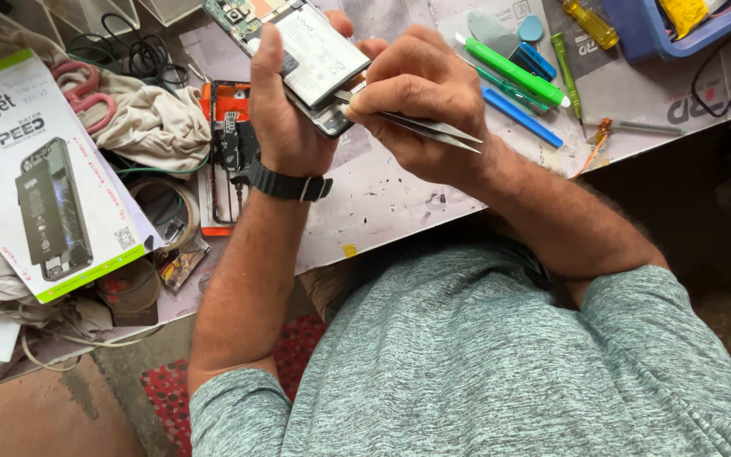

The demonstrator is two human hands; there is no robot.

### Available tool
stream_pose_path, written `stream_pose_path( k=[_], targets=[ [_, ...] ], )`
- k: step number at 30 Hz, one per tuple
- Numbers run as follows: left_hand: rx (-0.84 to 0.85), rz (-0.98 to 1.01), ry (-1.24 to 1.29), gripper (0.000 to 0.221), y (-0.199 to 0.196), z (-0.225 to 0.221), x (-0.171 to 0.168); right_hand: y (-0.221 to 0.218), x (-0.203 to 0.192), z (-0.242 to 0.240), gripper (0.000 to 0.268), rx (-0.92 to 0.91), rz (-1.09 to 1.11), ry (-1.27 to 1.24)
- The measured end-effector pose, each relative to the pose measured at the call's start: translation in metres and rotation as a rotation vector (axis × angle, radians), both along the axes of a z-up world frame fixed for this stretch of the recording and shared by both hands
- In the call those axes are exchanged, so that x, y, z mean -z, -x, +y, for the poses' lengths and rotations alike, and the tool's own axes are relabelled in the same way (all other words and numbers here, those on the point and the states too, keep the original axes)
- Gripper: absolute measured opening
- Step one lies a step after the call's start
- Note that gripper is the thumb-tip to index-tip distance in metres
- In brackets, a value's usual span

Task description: The person uses tweezers to manipulate small components inside a disassembled smartphone, then uses a purple card to pry and separate the battery from the phone's frame. The person continues to adjust internal parts with the tweezers.

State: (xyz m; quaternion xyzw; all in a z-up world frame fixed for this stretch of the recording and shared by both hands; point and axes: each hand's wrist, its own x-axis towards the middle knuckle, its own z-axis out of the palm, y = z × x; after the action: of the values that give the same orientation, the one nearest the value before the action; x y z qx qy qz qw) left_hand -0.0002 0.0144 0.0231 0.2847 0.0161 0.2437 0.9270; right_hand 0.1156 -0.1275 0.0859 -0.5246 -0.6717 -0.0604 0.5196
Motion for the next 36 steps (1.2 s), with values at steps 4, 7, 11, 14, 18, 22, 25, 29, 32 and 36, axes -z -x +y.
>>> stream_pose_path(
  k=[4, 7, 11, 14, 18, 22, 25, 29, 32, 36],
  targets=[
    [-0.104, 0.026, -0.143, 0.050, -0.001, -0.002, -0.001, 0.000, -0.003, -0.018, 0.028, -0.090, 0.178, 0.260],
    [-0.141, 0.032, -0.206, 0.048, 0.001, 0.006, 0.003, -0.007, -0.013, -0.034, 0.046, -0.285, 0.325, 0.356],
    [-0.180, 0.046, -0.260, 0.043, 0.002, 0.005, 0.002, -0.009, -0.024, -0.058, 0.063, -0.524, 0.856, 0.619],
    [-0.144, 0.022, -0.219, 0.046, 0.001, 0.002, 0.002, 0.004, -0.006, -0.058, 0.067, -0.376, 1.017, 0.799],
    [-0.149, 0.010, -0.271, 0.045, -0.005, -0.007, 0.010, 0.015, 0.011, -0.056, 0.050, -0.377, 1.310, 0.786],
    [-0.215, 0.045, -0.341, 0.043, -0.006, -0.009, 0.014, 0.020, 0.008, -0.051, 0.039, -0.359, 1.495, 0.837],
    [-0.146, 0.011, -0.304, 0.048, -0.005, -0.007, 0.012, 0.024, 0.013, -0.051, 0.028, -0.286, 1.513, 0.878],
    [-0.034, -0.119, -0.106, 0.062, 0.001, 0.007, 0.011, 0.021, 0.024, -0.049, 0.023, -0.185, 1.405, 0.958],
    [-0.042, -0.097, -0.079, 0.070, 0.000, 0.005, 0.014, 0.023, 0.033, -0.047, 0.021, -0.196, 1.421, 0.956],
    [-0.050, -0.019, -0.085, 0.074, 0.002, 0.003, 0.011, 0.026, 0.042, -0.043, 0.021, -0.261, 1.478, 0.888]
  ],
)
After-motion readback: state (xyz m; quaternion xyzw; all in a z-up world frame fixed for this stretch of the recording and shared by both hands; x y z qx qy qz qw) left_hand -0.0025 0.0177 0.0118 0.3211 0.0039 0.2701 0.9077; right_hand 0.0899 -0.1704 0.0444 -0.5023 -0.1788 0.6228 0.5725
